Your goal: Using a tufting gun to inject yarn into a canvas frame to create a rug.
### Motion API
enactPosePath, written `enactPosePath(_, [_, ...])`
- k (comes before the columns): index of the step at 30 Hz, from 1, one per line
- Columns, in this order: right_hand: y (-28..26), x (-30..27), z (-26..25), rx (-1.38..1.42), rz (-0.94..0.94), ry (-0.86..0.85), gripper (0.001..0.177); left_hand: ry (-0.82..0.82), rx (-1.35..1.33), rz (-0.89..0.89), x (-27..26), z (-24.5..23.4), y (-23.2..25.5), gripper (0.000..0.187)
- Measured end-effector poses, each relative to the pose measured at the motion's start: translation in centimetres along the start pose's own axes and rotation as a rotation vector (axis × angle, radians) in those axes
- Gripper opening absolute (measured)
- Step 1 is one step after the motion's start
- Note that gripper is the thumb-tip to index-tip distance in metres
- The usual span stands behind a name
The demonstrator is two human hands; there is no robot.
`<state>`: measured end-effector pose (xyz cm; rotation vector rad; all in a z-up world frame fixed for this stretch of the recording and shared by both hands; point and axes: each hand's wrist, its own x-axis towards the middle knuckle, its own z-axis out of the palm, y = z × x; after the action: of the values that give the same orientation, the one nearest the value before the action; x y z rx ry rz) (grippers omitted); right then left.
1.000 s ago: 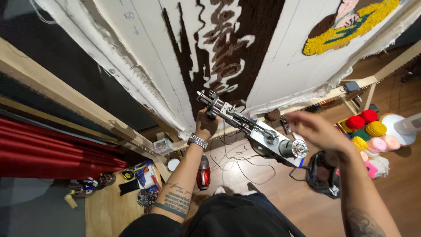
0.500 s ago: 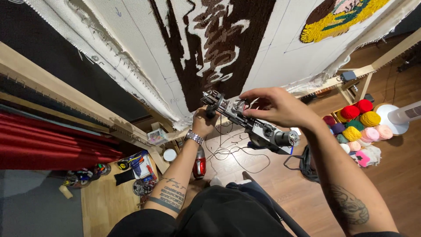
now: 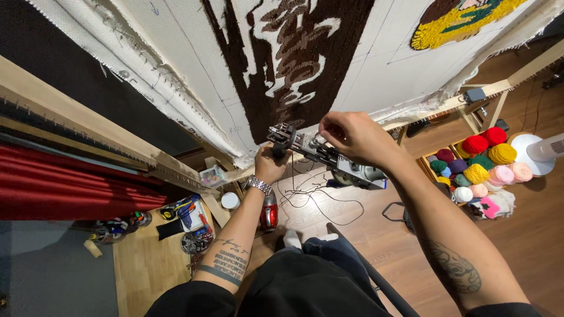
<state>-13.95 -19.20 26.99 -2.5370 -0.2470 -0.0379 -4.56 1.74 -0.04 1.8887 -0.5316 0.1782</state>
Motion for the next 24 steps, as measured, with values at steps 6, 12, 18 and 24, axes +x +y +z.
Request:
enactPosePath(6, [-0.7, 0.9, -0.3, 0.228, 0.022, 0.028, 0.019, -0.035, 0.098, -0.098, -0.7, -0.5, -0.5, 0.023])
enactPosePath(12, [-1.7, 2.8, -1.8, 0.598, 0.058, -0.027, 0.015, -0.04, 0.026, -0.266, -1.3, -1.5, 0.5, 0.019])
enactPosePath(18, [-0.3, 3.3, -4.8, 0.989, -0.026, 0.032, 0.011, -0.092, -0.243, -0.227, -1.3, -2.0, -2.1, 0.013])
enactPosePath(24, [2.4, 4.5, -5.7, 1.167, 0.058, 0.01, 0.018, -0.166, 0.09, -0.086, -0.8, -2.3, -0.2, 0.013])
